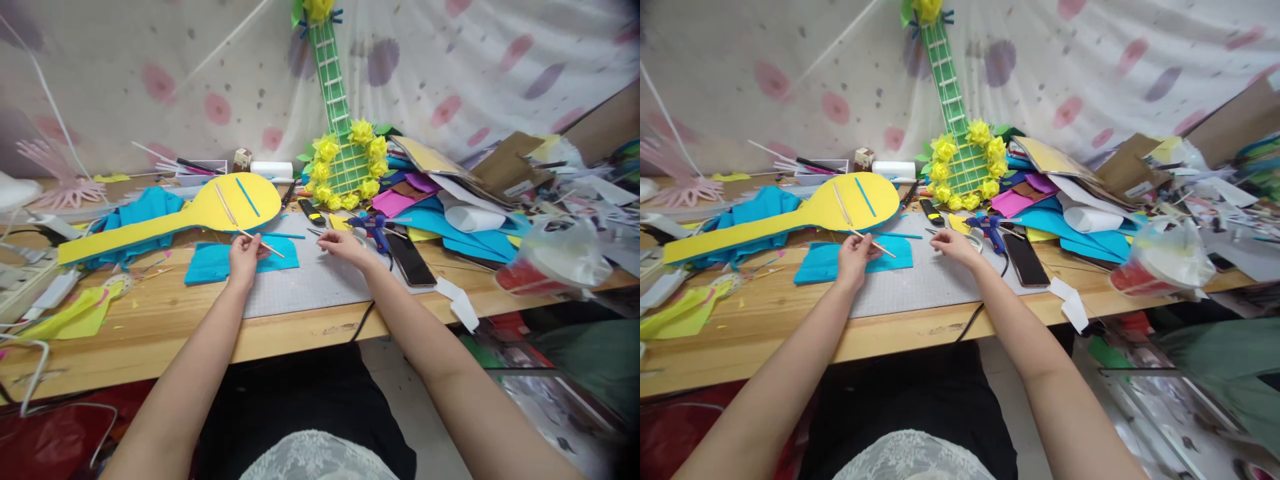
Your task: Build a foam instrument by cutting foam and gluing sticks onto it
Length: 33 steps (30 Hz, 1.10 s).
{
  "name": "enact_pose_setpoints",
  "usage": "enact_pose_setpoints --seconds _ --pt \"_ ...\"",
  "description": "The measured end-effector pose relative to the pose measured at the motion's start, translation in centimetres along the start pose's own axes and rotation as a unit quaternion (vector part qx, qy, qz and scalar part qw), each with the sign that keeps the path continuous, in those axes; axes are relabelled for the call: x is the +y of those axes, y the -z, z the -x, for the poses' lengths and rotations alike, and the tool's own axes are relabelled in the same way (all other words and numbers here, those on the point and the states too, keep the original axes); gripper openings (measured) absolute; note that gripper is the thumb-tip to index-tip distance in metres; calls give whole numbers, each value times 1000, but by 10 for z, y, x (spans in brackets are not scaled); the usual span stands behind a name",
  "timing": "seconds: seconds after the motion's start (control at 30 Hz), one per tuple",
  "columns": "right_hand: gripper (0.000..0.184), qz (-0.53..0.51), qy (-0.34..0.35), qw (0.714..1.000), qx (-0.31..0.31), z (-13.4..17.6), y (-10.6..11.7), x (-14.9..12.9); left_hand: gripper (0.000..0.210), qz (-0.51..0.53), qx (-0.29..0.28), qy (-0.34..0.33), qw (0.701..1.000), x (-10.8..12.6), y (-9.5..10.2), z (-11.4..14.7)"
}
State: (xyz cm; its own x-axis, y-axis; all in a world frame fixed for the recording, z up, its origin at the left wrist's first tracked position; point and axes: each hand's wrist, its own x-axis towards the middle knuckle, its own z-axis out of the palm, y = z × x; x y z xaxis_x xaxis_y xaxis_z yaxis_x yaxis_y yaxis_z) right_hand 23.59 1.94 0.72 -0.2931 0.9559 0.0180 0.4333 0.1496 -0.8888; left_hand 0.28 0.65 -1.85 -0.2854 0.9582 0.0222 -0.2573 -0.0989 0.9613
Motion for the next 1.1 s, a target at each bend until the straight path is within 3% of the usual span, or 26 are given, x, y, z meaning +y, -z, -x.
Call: enact_pose_setpoints --seconds 0.13,0.23,0.33,0.47,0.63,0.77,0.87,0.97,1.1 --pt "21 22 40 999 -19 -15 -38 -8 27 -31 -27 3 999 -3 0 3" --pt "24 106 74 990 -50 -22 -62 -17 27 -37 -42 -1 998 -5 -1 3" --pt "15 184 88 976 -75 -23 -74 -26 28 -38 -41 1 998 -7 -2 3" --pt "12 254 77 963 -57 -26 -70 -34 26 -46 -29 -4 999 -5 -3 0" --pt "23 356 -46 931 72 -57 -42 -31 25 -105 18 -89 990 0 3 -3" --pt "33 435 -119 892 36 -88 -28 -27 23 -182 40 -125 975 -2 9 -3" --pt "38 456 -117 882 4 -100 -28 -29 22 -175 70 -136 973 0 13 -3" --pt "36 458 -92 884 23 -104 -35 -40 16 -134 111 -149 973 6 19 -8" --pt "27 417 30 905 79 -111 -63 -67 8 -85 170 -168 967 15 32 -19"
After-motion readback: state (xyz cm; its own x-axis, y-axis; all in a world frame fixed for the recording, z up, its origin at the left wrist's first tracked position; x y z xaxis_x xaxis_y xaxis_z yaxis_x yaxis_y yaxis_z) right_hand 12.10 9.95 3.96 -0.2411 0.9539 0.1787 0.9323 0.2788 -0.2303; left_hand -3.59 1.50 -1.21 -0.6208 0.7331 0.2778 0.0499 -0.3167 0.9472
